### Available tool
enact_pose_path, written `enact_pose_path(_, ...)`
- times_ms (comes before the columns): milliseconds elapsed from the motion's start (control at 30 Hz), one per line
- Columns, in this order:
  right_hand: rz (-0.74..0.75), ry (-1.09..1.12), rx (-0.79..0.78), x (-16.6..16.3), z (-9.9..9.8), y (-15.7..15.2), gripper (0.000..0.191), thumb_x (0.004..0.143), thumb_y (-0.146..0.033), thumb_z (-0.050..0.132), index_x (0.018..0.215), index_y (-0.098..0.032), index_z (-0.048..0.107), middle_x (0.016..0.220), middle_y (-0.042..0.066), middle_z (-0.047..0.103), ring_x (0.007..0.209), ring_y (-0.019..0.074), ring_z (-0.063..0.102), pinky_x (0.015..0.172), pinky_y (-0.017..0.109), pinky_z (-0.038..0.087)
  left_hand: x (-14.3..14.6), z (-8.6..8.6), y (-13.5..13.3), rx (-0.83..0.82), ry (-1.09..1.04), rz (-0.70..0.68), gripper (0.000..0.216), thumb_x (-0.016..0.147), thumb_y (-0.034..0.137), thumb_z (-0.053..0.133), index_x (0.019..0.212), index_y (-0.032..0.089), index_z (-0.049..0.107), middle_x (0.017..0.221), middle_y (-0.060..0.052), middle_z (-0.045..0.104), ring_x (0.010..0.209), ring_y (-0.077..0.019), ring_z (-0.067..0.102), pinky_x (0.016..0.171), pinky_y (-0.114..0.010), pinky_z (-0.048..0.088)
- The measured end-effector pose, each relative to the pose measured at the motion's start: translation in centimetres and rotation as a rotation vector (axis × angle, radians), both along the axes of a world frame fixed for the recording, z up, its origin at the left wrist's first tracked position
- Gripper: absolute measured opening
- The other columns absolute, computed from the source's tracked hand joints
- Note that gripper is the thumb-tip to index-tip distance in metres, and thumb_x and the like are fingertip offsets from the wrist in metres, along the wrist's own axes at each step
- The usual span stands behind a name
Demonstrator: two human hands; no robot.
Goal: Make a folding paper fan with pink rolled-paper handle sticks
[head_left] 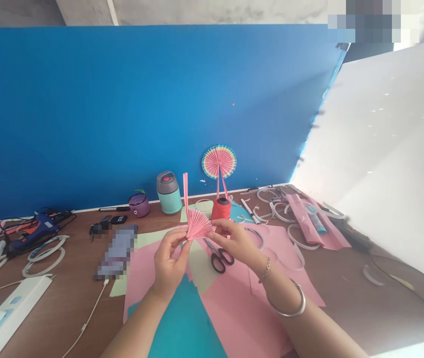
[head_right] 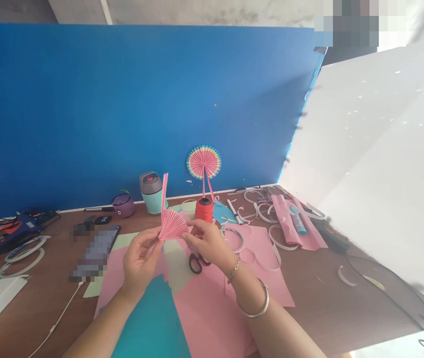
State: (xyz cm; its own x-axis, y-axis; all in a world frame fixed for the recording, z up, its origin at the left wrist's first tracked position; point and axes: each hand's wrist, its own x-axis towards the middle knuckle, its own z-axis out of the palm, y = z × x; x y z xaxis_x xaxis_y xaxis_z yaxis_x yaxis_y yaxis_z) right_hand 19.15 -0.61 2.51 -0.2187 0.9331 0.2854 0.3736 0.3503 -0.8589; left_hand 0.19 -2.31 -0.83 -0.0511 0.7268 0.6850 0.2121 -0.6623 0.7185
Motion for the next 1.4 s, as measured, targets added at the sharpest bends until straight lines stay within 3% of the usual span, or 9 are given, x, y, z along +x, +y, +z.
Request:
enact_pose_path(133, -0.054, 0.018, 0.079, 0.8, 0.5, 0.2, 0.026, 0.081, -0.034, 0.06, 0.102, -0.019, 0.063, 0.075, 0.001, 0.064, 0.069, 0.0148, 0.058, 0.064, 0.028, 0.047, -0.2, 0.4, 0.3, 0.093, 0.265, 0.133, 0.037, 0.081, 0.015, 0.057, 0.116, 0.024, 0.053, 0.126, -0.011, 0.05, 0.121, -0.0259, 0.048, 0.1, -0.047, 0.041)
enact_pose_path(267, -0.105, -0.079, 0.173, 1.6, 0.1, 0.6, 0.023, 0.081, -0.031, 0.059, 0.102, -0.021, 0.064, 0.088, 0.005, 0.067, 0.075, 0.0168, 0.06, 0.074, 0.034, 0.047, -0.5, 0.3, 1.0, 0.094, 0.457, 0.323, 0.059, 0.082, 0.009, 0.049, 0.136, 0.028, 0.035, 0.147, -0.012, 0.029, 0.138, -0.0305, 0.024, 0.108, -0.056, 0.026)
enact_pose_path(367, -0.089, -0.125, 0.224, 1.9, -0.5, 1.0, 0.018, 0.084, -0.03, 0.056, 0.095, -0.021, 0.067, 0.083, 0.005, 0.068, 0.074, 0.0172, 0.059, 0.072, 0.034, 0.046, -0.9, -0.4, 1.6, 0.018, 0.566, 0.316, 0.073, 0.08, 0.006, 0.044, 0.144, 0.028, 0.018, 0.149, -0.011, 0.028, 0.14, -0.0293, 0.017, 0.11, -0.058, 0.02)
enact_pose_path(500, -0.068, -0.079, 0.252, 1.7, -0.5, 0.9, 0.014, 0.085, -0.027, 0.055, 0.086, -0.022, 0.068, 0.083, 0.004, 0.068, 0.075, 0.0173, 0.06, 0.071, 0.033, 0.045, -1.1, -1.2, 1.8, -0.057, 0.636, 0.231, 0.079, 0.077, 0.01, 0.048, 0.146, 0.026, 0.013, 0.149, -0.01, 0.031, 0.14, -0.0299, 0.018, 0.11, -0.059, 0.018)
enact_pose_path(700, -0.186, 0.147, 0.449, 1.1, 0.7, -0.6, 0.01, 0.085, -0.026, 0.057, 0.086, -0.023, 0.067, 0.078, 0.003, 0.065, 0.074, 0.0178, 0.058, 0.071, 0.034, 0.045, -0.2, -1.6, 1.5, -0.097, 0.601, 0.23, 0.089, 0.077, 0.023, 0.06, 0.147, 0.026, 0.004, 0.15, -0.013, 0.027, 0.141, -0.0319, 0.014, 0.109, -0.06, 0.016)
enact_pose_path(933, -0.121, 0.281, 0.511, -0.3, 0.9, -2.2, 0.01, 0.086, -0.021, 0.056, 0.089, -0.025, 0.065, 0.079, 0.003, 0.065, 0.075, 0.0183, 0.059, 0.07, 0.035, 0.047, 0.3, -1.4, 1.8, -0.17, 0.46, 0.22, 0.093, 0.078, 0.033, 0.062, 0.146, 0.026, -0.002, 0.126, -0.01, 0.057, 0.131, -0.0295, 0.038, 0.109, -0.06, 0.014)
enact_pose_path(1067, -0.107, 0.303, 0.517, -0.9, 0.8, -2.5, 0.011, 0.085, -0.02, 0.057, 0.088, -0.026, 0.065, 0.079, 0.003, 0.066, 0.076, 0.0185, 0.059, 0.071, 0.036, 0.047, 0.2, -1.3, 1.7, -0.149, 0.466, 0.206, 0.097, 0.074, 0.037, 0.066, 0.146, 0.026, 0.002, 0.121, -0.011, 0.059, 0.123, -0.0302, 0.047, 0.108, -0.061, 0.015)
enact_pose_path(1233, -0.106, 0.37, 0.45, -1.0, 0.6, -2.5, 0.011, 0.086, -0.021, 0.057, 0.088, -0.027, 0.066, 0.081, 0.003, 0.067, 0.079, 0.0194, 0.06, 0.073, 0.037, 0.047, 1.0, -1.9, 1.5, -0.181, 0.458, 0.119, 0.117, 0.067, 0.04, 0.073, 0.146, 0.023, -0.012, 0.132, -0.018, 0.05, 0.125, -0.0363, 0.043, 0.101, -0.061, 0.028)
enact_pose_path(1400, -0.058, 0.383, 0.456, -1.1, 0.6, -2.6, 0.011, 0.085, -0.02, 0.059, 0.091, -0.027, 0.066, 0.082, 0.003, 0.066, 0.079, 0.0182, 0.059, 0.073, 0.035, 0.047, 1.6, -2.1, 1.4, -0.221, 0.279, 0.177, 0.1, 0.076, 0.036, 0.065, 0.147, 0.023, -0.005, 0.122, -0.015, 0.056, 0.117, -0.0301, 0.051, 0.094, -0.051, 0.04)
